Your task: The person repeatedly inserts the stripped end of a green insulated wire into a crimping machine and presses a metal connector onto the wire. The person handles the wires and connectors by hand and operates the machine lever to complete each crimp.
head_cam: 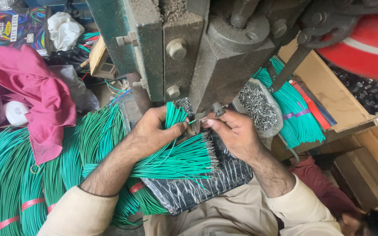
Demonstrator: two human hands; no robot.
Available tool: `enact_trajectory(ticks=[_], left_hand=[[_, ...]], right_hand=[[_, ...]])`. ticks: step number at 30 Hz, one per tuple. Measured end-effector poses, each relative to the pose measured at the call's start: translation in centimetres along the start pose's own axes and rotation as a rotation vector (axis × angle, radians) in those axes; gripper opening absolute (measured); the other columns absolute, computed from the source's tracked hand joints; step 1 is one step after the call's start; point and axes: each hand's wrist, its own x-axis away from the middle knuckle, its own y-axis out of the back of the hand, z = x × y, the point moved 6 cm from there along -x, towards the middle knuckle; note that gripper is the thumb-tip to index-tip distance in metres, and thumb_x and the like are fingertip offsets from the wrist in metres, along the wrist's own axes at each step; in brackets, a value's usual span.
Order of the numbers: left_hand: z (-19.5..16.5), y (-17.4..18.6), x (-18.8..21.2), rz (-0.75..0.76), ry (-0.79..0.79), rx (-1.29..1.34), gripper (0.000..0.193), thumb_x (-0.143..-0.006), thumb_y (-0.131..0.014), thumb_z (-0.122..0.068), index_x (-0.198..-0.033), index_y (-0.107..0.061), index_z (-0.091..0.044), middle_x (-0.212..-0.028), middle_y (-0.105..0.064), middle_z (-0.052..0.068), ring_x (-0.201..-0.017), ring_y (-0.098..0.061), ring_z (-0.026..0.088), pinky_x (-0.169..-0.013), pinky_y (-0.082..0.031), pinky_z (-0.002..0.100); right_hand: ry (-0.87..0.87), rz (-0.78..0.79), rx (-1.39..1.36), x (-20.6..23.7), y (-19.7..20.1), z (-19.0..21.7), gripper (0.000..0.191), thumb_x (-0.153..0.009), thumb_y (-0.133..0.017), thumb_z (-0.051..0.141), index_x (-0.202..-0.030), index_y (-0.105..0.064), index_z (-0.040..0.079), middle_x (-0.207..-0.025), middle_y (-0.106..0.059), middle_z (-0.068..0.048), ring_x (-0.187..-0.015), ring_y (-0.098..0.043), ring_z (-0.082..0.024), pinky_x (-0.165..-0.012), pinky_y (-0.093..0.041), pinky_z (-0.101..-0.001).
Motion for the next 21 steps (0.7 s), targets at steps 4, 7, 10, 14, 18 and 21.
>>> enact_trajectory(ticks=[4, 7, 10, 14, 18, 21], left_hand=[[-0.2, 0.0, -0.1, -0.020, -0.023, -0.032, 0.021, -0.091, -0.071, -0.016, -0.106, -0.070, -0.001, -0.084, -0.074, 0.001, -0.079, -0.065, 0.006, -0.074, -0.057, 0.029], [-0.2, 0.0, -0.1, -0.017, -0.036, -0.011, 0.020, -0.092, -0.070, -0.016, -0.106, -0.070, -0.001, -0.085, -0.074, 0.001, -0.080, -0.064, 0.006, -0.074, -0.057, 0.029], [-0.2, 0.0, -0.1, -0.002, -0.050, -0.010, 0.020, -0.092, -0.070, -0.015, -0.106, -0.070, -0.001, -0.085, -0.074, 0.001, -0.080, -0.064, 0.006, -0.074, -0.057, 0.028], [-0.3, 0.0, -0.1, 0.004, -0.061, -0.013, 0.020, -0.093, -0.070, -0.015, -0.106, -0.070, -0.001, -0.085, -0.074, 0.001, -0.081, -0.065, 0.006, -0.075, -0.057, 0.028], [0.2, 0.0, -0.1, -0.005, 0.041, 0.002, 0.019, -0.093, -0.070, -0.016, -0.105, -0.069, -0.001, -0.083, -0.074, 0.002, -0.078, -0.067, 0.007, -0.073, -0.058, 0.029], [0.1, 0.1, 0.1, -0.005, 0.045, 0.015, 0.020, -0.093, -0.069, -0.016, -0.108, -0.070, -0.002, -0.086, -0.074, 0.001, -0.079, -0.067, 0.006, -0.073, -0.058, 0.029]], right_hand=[[-0.068, -0.018, -0.079, -1.0, -0.6, -0.5, 0.011, -0.098, -0.068, 0.004, -0.107, -0.070, -0.002, -0.098, -0.077, -0.007, -0.093, -0.072, -0.012, -0.085, -0.060, -0.0269], [-0.049, -0.010, -0.025, -1.3, -0.6, -0.7, 0.009, -0.097, -0.072, 0.005, -0.103, -0.073, -0.002, -0.096, -0.076, -0.007, -0.090, -0.070, -0.010, -0.081, -0.058, -0.0259], [-0.050, -0.010, 0.049, -1.4, -0.6, -1.0, 0.009, -0.095, -0.074, 0.006, -0.100, -0.075, -0.001, -0.092, -0.076, -0.005, -0.086, -0.069, -0.009, -0.076, -0.057, -0.0251], [-0.052, -0.020, 0.076, -1.6, -0.4, -1.2, 0.009, -0.093, -0.076, 0.007, -0.095, -0.075, -0.002, -0.088, -0.077, -0.004, -0.081, -0.069, -0.009, -0.072, -0.057, -0.0253], [-0.053, 0.002, 0.139, -1.9, -0.3, -0.9, 0.008, -0.093, -0.076, 0.007, -0.094, -0.076, -0.001, -0.086, -0.077, -0.003, -0.081, -0.069, -0.008, -0.072, -0.057, -0.0249], [-0.037, 0.013, 0.118, -1.8, -0.7, -0.5, 0.008, -0.095, -0.073, 0.006, -0.099, -0.075, 0.000, -0.092, -0.078, -0.004, -0.087, -0.072, -0.008, -0.079, -0.058, -0.0240]])
